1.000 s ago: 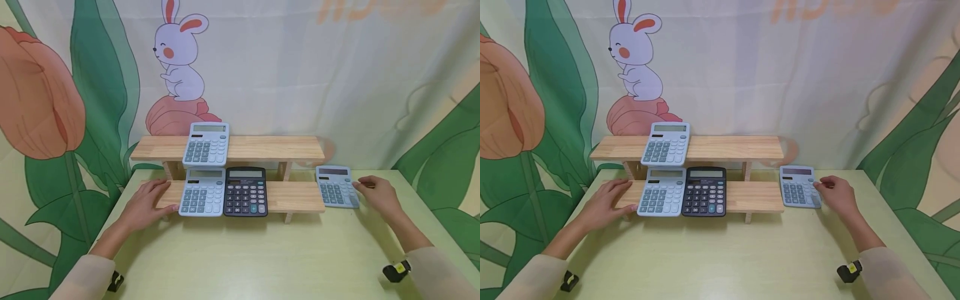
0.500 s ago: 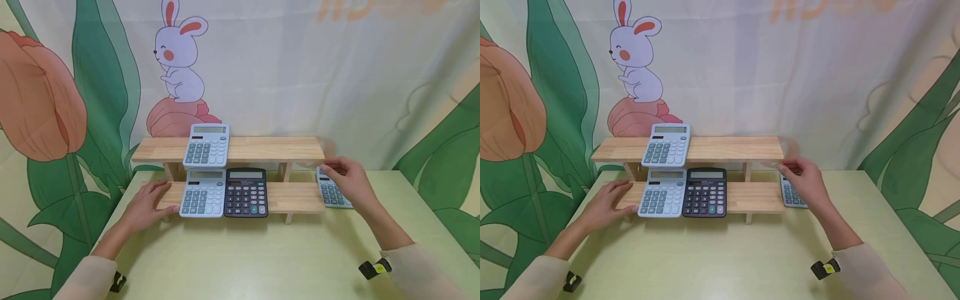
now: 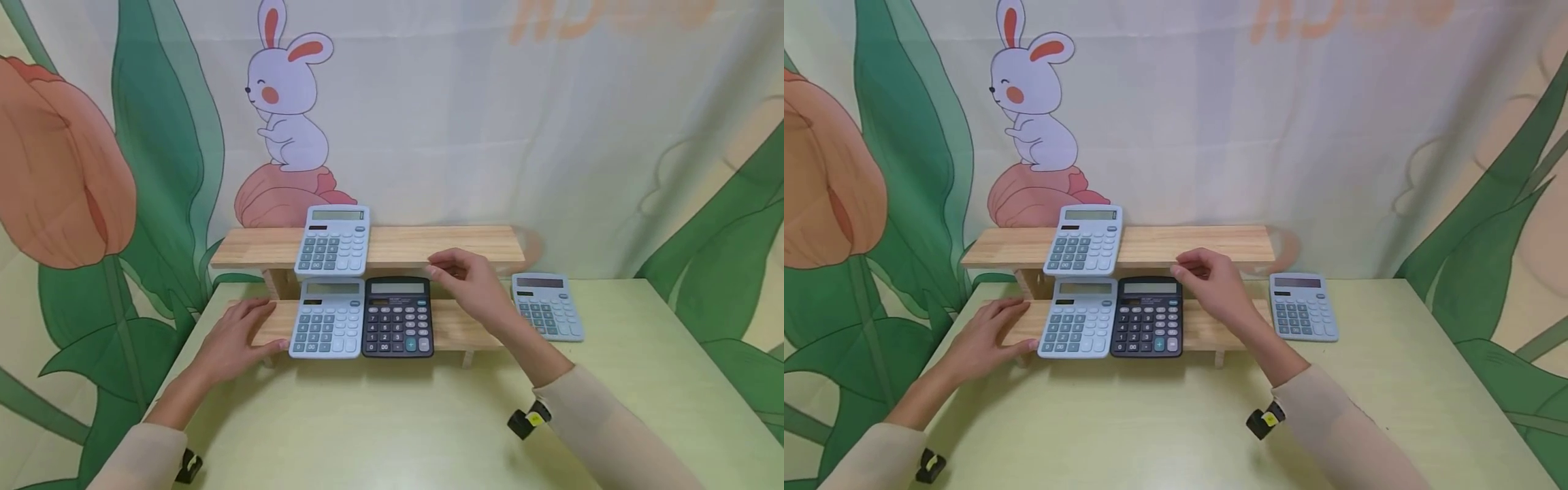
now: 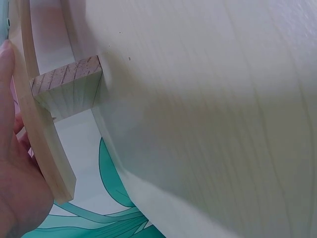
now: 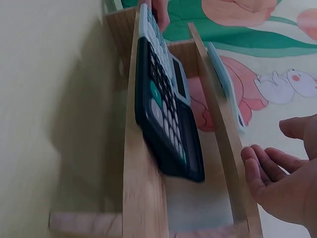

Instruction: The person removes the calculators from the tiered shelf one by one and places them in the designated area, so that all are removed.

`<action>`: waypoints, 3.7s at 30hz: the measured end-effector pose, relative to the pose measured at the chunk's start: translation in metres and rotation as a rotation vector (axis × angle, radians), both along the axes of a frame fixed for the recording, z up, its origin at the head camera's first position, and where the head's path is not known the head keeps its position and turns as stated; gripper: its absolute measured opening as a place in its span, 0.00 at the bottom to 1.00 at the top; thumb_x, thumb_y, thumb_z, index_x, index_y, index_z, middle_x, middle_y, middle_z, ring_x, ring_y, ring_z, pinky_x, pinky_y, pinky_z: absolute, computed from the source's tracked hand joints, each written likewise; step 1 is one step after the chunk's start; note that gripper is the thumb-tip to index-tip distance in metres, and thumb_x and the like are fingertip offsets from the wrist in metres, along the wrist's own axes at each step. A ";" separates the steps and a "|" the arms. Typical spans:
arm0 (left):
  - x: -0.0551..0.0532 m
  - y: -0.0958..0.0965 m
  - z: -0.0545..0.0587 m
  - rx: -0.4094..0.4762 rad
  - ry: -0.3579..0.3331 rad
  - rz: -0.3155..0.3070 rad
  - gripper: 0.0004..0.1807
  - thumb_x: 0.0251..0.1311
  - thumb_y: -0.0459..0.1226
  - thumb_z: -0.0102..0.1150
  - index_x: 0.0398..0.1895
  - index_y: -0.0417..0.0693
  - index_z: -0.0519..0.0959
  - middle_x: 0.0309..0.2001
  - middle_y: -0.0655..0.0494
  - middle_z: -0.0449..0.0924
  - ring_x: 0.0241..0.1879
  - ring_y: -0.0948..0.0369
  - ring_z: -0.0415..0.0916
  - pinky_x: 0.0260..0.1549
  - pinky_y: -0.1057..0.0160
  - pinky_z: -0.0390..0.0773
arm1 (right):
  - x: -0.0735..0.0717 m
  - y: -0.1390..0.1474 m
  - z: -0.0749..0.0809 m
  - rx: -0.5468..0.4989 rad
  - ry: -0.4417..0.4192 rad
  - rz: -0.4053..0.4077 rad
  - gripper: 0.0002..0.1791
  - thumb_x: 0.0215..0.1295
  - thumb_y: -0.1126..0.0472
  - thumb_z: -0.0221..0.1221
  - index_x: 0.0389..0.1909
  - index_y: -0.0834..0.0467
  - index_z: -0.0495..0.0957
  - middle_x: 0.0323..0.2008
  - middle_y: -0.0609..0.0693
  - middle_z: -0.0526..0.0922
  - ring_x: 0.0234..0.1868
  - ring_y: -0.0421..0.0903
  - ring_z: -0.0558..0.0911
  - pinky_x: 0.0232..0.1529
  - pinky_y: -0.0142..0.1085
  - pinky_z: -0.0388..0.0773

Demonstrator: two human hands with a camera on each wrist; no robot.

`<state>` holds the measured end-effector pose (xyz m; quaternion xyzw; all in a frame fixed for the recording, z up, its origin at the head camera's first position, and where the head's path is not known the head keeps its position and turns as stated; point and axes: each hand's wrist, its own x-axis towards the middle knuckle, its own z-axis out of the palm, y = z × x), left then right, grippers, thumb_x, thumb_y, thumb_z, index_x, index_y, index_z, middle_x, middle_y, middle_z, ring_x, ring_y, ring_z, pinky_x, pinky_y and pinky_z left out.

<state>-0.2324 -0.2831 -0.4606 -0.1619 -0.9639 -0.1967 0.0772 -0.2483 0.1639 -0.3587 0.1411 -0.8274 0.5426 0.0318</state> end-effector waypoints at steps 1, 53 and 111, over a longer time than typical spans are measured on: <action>0.000 -0.001 0.000 -0.001 0.000 0.001 0.53 0.63 0.66 0.67 0.79 0.39 0.67 0.77 0.41 0.63 0.74 0.40 0.59 0.68 0.32 0.65 | -0.003 -0.007 0.000 -0.008 0.002 0.015 0.20 0.77 0.53 0.64 0.61 0.59 0.82 0.52 0.53 0.87 0.52 0.51 0.84 0.56 0.48 0.82; 0.002 0.002 0.004 -0.026 0.010 0.011 0.52 0.63 0.66 0.66 0.78 0.39 0.68 0.77 0.39 0.63 0.75 0.39 0.58 0.68 0.30 0.65 | -0.013 -0.096 -0.027 -0.440 -0.409 0.154 0.17 0.82 0.55 0.58 0.57 0.65 0.82 0.47 0.62 0.89 0.49 0.53 0.91 0.60 0.48 0.83; 0.004 0.002 0.002 -0.021 0.018 0.033 0.53 0.63 0.68 0.65 0.78 0.39 0.68 0.78 0.40 0.62 0.76 0.39 0.57 0.68 0.29 0.63 | -0.002 0.059 0.030 -0.187 -0.099 0.033 0.23 0.81 0.59 0.59 0.69 0.66 0.74 0.59 0.60 0.86 0.53 0.47 0.88 0.56 0.35 0.83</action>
